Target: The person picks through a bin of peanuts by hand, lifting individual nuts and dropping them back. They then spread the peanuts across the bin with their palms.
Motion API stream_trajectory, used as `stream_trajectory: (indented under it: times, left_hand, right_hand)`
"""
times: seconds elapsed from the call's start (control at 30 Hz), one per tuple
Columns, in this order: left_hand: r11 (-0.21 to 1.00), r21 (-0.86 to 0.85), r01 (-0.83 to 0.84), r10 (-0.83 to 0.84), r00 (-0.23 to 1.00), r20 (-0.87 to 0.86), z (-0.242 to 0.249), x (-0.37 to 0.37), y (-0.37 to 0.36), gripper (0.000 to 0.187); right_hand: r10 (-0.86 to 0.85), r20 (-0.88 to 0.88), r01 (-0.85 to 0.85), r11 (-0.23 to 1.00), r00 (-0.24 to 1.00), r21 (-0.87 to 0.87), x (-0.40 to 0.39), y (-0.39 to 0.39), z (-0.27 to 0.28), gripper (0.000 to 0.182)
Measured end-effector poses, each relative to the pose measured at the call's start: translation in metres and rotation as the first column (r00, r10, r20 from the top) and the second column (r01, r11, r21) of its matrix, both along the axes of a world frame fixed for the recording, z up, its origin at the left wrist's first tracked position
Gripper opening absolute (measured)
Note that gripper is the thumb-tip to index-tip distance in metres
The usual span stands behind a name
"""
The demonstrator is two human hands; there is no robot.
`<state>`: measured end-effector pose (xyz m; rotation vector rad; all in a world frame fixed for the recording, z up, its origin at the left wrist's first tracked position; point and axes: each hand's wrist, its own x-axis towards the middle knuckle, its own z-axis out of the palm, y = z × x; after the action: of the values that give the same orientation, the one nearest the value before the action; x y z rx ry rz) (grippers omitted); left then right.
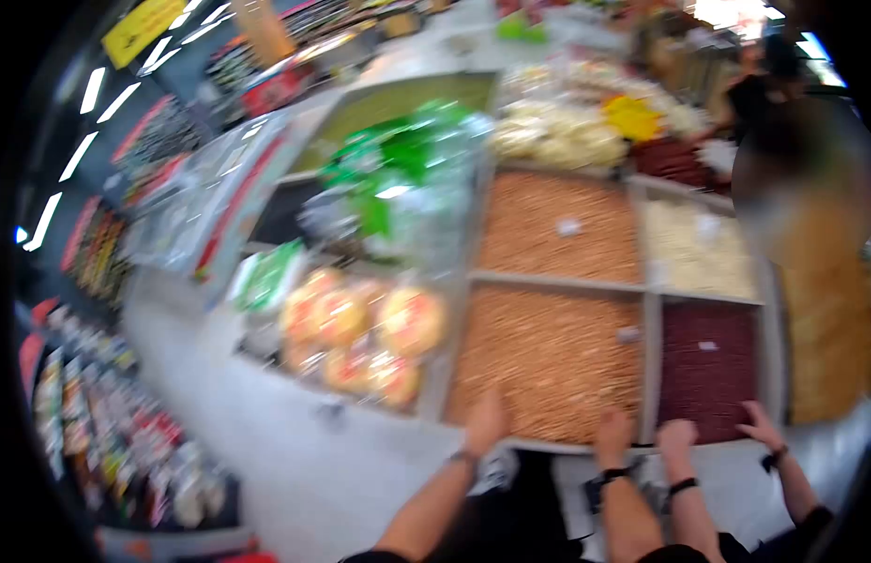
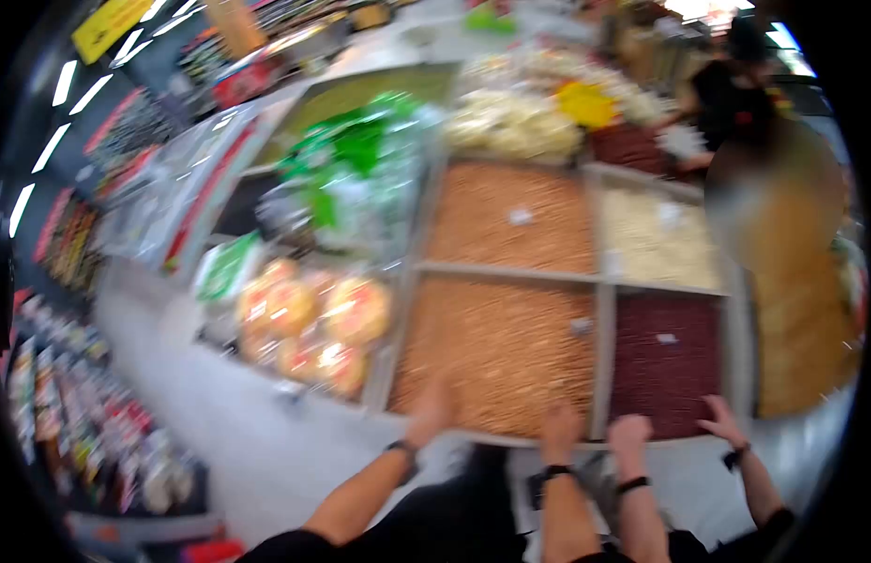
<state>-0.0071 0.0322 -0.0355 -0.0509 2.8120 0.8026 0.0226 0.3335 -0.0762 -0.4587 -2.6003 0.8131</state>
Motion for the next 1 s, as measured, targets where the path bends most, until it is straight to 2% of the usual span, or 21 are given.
stream_trajectory:
  times: [0.03, 0.07, 0.1, 0.17, 0.2, 0.27, 0.3, 0.37, 0.4, 0.47, 0.63, 0.73, 0.77, 0.83, 0.87, 0.9, 1.0]
  left_hand:
    - [0.992, 0.126, -0.01, 0.039, 0.972, -0.231, -0.004, 0.003, 0.002, 0.029]
    - [0.965, 0.22, -0.141, 0.1, 0.977, 0.187, 0.077, -0.011, 0.016, 0.026]
    - [0.977, 0.206, -0.061, 0.08, 0.993, -0.084, 0.031, 0.0, 0.004, 0.023]
    - [0.967, 0.213, -0.139, 0.141, 0.99, 0.009, 0.039, 0.002, 0.008, 0.021]
    - [0.973, 0.208, -0.103, 0.103, 0.995, 0.01, 0.039, 0.002, 0.01, 0.021]
    - [0.973, 0.191, -0.129, 0.141, 0.989, -0.054, 0.039, 0.005, 0.008, 0.021]
    - [0.979, 0.18, -0.097, 0.105, 0.994, -0.035, 0.038, 0.003, 0.006, 0.021]
    - [0.956, 0.289, -0.043, 0.089, 0.985, -0.148, 0.031, 0.005, 0.004, 0.02]
    - [0.961, 0.275, 0.013, 0.017, 0.994, -0.107, 0.032, 0.007, 0.003, 0.02]
    - [0.995, 0.102, -0.017, 0.035, 0.984, -0.176, 0.032, 0.005, 0.006, 0.022]
    - [0.995, 0.082, 0.052, -0.037, 0.984, -0.176, 0.035, 0.004, 0.005, 0.028]
    - [0.981, 0.189, 0.043, -0.001, 0.976, -0.218, 0.027, 0.002, 0.005, 0.024]
    - [0.979, 0.197, 0.056, -0.013, 0.977, -0.211, 0.024, 0.002, 0.004, 0.024]
    - [0.975, 0.213, 0.058, -0.012, 0.978, -0.208, 0.021, 0.003, 0.002, 0.017]
    - [0.967, 0.237, 0.099, -0.039, 0.969, -0.244, 0.018, 0.002, 0.0, 0.013]
    - [0.964, 0.252, 0.083, -0.014, 0.965, -0.261, 0.011, 0.002, -0.001, 0.01]
    - [0.959, 0.274, 0.074, -0.018, 0.979, -0.202, 0.018, 0.002, 0.001, 0.01]
  right_hand:
    - [-0.077, 0.191, 0.052, 0.99, 0.979, 0.132, -0.002, -0.005, 0.034, 0.017]
    - [-0.004, 0.217, 0.017, 0.998, 0.976, -0.06, -0.004, -0.003, 0.057, 0.018]
    - [-0.085, 0.356, 0.087, 0.996, 0.931, 0.01, -0.008, -0.013, 0.061, 0.019]
    - [-0.048, 0.333, 0.057, 0.998, 0.942, -0.019, -0.005, -0.011, 0.068, 0.023]
    - [-0.082, 0.334, 0.095, 0.995, 0.939, -0.024, -0.004, -0.013, 0.071, 0.023]
    - [-0.062, 0.356, 0.075, 0.997, 0.932, -0.023, -0.006, -0.016, 0.078, 0.026]
    - [-0.061, 0.353, 0.055, 0.998, 0.934, 0.027, -0.01, -0.016, 0.07, 0.027]
    - [-0.068, 0.35, 0.049, 0.997, 0.934, 0.063, -0.002, -0.016, 0.065, 0.028]
    - [-0.074, 0.328, 0.061, 0.997, 0.942, 0.051, -0.003, -0.018, 0.072, 0.029]
    - [-0.115, 0.167, 0.119, 0.993, 0.979, -0.009, -0.005, -0.021, 0.081, 0.031]
    - [-0.1, 0.19, 0.107, 0.994, 0.977, -0.027, -0.003, -0.019, 0.073, 0.026]
    - [-0.095, 0.278, 0.103, 0.995, 0.956, -0.015, -0.004, -0.02, 0.077, 0.027]
    - [-0.111, 0.285, 0.118, 0.993, 0.952, -0.006, -0.003, -0.018, 0.073, 0.027]
    - [-0.094, 0.179, 0.099, 0.995, 0.979, -0.015, -0.002, -0.018, 0.07, 0.027]
    - [-0.085, 0.257, 0.086, 0.996, 0.963, 0.006, -0.002, -0.018, 0.077, 0.027]
    - [-0.105, 0.249, 0.102, 0.995, 0.963, 0.023, -0.003, -0.017, 0.079, 0.027]
    - [-0.09, 0.289, 0.098, 0.995, 0.953, -0.013, -0.005, -0.015, 0.076, 0.026]
